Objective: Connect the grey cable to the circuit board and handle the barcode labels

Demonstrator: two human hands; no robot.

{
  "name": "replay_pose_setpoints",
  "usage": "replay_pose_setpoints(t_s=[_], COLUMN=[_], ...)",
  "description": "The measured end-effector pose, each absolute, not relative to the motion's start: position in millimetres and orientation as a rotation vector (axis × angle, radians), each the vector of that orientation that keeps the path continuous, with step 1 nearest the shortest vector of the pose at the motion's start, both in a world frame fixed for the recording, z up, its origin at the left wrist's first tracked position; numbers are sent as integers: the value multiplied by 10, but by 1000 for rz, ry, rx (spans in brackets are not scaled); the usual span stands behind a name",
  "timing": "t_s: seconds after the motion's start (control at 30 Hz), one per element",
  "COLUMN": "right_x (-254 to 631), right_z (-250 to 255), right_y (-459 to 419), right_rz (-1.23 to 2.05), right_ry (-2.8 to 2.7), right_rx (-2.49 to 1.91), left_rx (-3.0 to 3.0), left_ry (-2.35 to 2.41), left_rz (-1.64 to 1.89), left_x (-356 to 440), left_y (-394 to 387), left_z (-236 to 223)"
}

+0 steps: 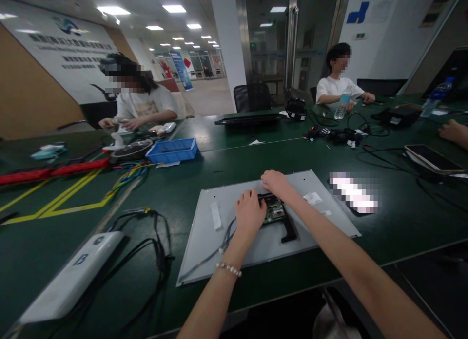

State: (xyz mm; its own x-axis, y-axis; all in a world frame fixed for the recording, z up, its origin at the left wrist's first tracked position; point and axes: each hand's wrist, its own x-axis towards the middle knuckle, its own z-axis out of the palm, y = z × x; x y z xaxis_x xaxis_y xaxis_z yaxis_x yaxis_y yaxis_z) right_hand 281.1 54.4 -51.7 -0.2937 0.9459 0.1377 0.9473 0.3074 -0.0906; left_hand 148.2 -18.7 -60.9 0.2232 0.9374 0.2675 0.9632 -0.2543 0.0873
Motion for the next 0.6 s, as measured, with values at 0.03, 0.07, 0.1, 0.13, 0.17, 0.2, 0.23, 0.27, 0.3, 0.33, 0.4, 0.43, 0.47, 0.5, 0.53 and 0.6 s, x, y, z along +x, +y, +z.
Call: replay_pose_setpoints(t_s=[0.03, 0.07, 0.1, 0.13, 0.17, 0.2, 0.23, 0.27, 0.3, 0.33, 0.4, 0.43, 0.47, 0.5, 0.53, 0.6], right_x=[2799, 2797, 2802, 2814, 2829, 2847, 2865, 2881, 2895, 2906, 2917, 2917, 2914, 2907, 2896, 2872], right_z=[-529, -538, -544, -548, -550, -549, -547, -543, -537, -531, -515, -506, -496, -487, -479, -464], right_y=[543, 536, 526, 514, 501, 488, 476, 466, 459, 454, 454, 460, 469, 482, 497, 529], right_rz=[-14, -19, -24, -31, -38, -46, -53, -58, -62, -66, -72, -73, -72, -70, -66, -59], right_ry=[-2407, -2410, -2411, -2411, -2411, -2412, -2413, -2415, -2416, -2416, -2414, -2414, -2417, -2421, -2427, -2440], right_rx=[-1775, -1794, -1811, -1824, -1832, -1835, -1837, -1837, -1836, -1834, -1828, -1824, -1823, -1823, -1825, -1829], left_rx=[-2382, -2383, -2384, -2388, -2392, -2396, -2401, -2406, -2407, -2406, -2402, -2401, -2400, -2402, -2402, -2398], left_ry=[-1863, -1872, -1880, -1887, -1893, -1900, -1906, -1908, -1907, -1903, -1890, -1883, -1878, -1875, -1877, -1891], left_rz=[-402, -398, -398, -399, -400, -400, -399, -397, -398, -400, -407, -410, -411, -410, -410, -410], left_x=[1480, 1478, 1476, 1474, 1473, 1473, 1473, 1473, 1474, 1474, 1471, 1468, 1465, 1463, 1461, 1462], left_y=[-189, -190, -192, -195, -197, -200, -202, -205, -207, -208, -209, -209, -208, -207, -206, -205], left_z=[-608, -607, -606, -604, -601, -597, -593, -589, -586, -583, -579, -578, -578, -577, -577, -575])
